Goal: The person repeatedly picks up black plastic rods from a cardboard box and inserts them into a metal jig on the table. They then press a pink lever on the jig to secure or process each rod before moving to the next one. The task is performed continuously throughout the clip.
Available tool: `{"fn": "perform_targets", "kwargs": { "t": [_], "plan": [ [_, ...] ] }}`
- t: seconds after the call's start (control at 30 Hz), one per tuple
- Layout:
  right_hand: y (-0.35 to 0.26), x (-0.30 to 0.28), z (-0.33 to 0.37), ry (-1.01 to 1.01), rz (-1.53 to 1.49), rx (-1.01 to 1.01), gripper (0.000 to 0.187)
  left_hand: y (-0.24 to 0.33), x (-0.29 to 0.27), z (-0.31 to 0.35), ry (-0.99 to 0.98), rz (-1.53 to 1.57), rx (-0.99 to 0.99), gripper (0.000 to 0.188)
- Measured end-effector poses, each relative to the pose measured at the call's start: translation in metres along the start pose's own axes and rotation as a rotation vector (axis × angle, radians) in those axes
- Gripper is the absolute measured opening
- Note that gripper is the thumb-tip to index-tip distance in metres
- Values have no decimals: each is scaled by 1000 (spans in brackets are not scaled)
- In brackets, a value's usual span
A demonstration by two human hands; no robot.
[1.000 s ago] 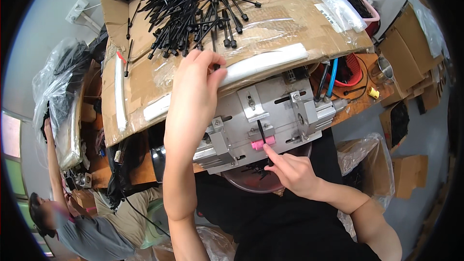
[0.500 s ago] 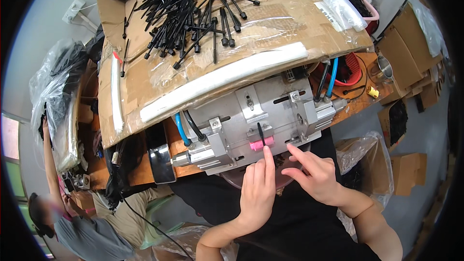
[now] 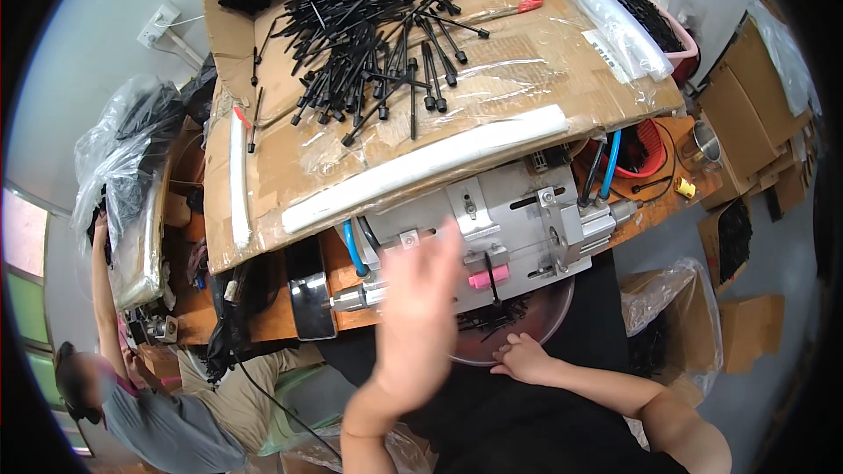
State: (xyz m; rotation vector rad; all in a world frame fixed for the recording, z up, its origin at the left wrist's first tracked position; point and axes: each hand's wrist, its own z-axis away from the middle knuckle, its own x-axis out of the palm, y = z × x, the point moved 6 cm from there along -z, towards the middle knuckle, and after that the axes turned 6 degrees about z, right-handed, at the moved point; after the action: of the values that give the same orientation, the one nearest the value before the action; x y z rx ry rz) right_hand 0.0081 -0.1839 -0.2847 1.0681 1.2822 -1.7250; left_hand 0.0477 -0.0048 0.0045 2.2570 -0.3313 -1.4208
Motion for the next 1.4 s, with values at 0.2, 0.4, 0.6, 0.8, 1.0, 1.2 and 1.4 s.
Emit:
{"fn": "perform_targets", "kwargs": {
  "t": [0.2, 0.4, 0.6, 0.8, 1.0, 1.2, 1.4],
  "plan": [
    [1, -2, 11, -376, 10, -31, 46, -90, -45, -115, 157, -26, -9, 24],
    [7, -229, -23, -71, -281, -376, 33, -51, -20, -127, 159, 119, 60, 18],
    [96, -439, -116, 887, 261, 139, 23, -37, -46, -82, 145, 7, 31, 15],
    [154, -449, -181, 742, 477, 377, 18, -8, -32, -4, 343, -72, 58, 45],
    [130, -450, -98, 744, -235, 218, 23, 21, 56, 67, 24, 34, -31, 74],
    [99, -436, -30, 923, -877, 5, 18, 24, 77, 56, -48, -61, -10, 65],
    [39, -355, 3, 931, -629, 21, 29, 19, 64, 52, -142, -56, -9, 67]
  ]
}}
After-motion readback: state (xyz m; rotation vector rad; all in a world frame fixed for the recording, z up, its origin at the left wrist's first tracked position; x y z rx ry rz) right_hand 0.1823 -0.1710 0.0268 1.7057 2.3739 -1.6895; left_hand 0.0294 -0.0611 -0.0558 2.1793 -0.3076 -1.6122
